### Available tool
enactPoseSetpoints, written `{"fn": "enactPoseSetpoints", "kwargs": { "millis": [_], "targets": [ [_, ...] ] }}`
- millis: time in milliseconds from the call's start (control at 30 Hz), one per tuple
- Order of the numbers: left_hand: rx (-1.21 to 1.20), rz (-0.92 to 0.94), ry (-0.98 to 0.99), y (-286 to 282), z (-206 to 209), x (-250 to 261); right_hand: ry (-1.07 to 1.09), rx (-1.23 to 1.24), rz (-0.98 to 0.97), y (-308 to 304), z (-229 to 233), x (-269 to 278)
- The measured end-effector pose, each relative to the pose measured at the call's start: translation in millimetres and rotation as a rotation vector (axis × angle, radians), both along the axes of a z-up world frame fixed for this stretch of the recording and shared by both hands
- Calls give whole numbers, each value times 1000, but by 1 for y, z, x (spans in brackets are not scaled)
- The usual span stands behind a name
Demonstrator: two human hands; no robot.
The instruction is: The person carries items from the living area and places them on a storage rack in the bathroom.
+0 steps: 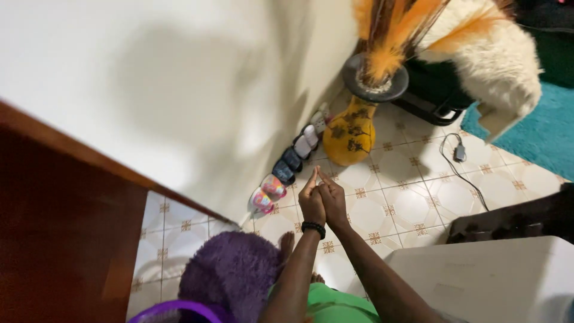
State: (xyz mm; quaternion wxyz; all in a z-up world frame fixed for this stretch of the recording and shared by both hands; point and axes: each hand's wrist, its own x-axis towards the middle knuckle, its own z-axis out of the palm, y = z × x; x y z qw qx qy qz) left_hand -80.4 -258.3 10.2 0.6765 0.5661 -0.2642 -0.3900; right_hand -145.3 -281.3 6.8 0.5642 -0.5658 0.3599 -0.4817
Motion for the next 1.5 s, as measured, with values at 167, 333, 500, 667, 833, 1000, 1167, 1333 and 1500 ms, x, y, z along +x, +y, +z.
{"fn": "enactPoseSetpoints", "kwargs": {
  "millis": [167,333,500,667,833,1000,1167,1333,1500],
  "targets": [
    [-32,-88,32,-45,-1,-4,96,102,-127,-32,18,-5],
    [-125,-164,-82,-83,-2,-1,100,83,-241,-69,25,-2],
    [-17,-318,-67,-124,24,2,90,7,-349,-109,20,-3],
    [-63,-426,-6,-164,3,8,51,125,-449,-135,23,5],
    [-25,-529,0,-181,18,17,62,81,-538,-144,41,17],
    [-95,-593,-39,-188,-10,7,58,180,-612,-141,36,10],
    [-126,-651,-36,-194,2,-10,-6,214,-669,-146,26,-6],
    [29,-698,-66,-202,1,-37,17,261,-723,-154,17,-35],
    [11,-715,-87,-225,19,-77,210,244,-771,-175,36,-73]
  ]
}}
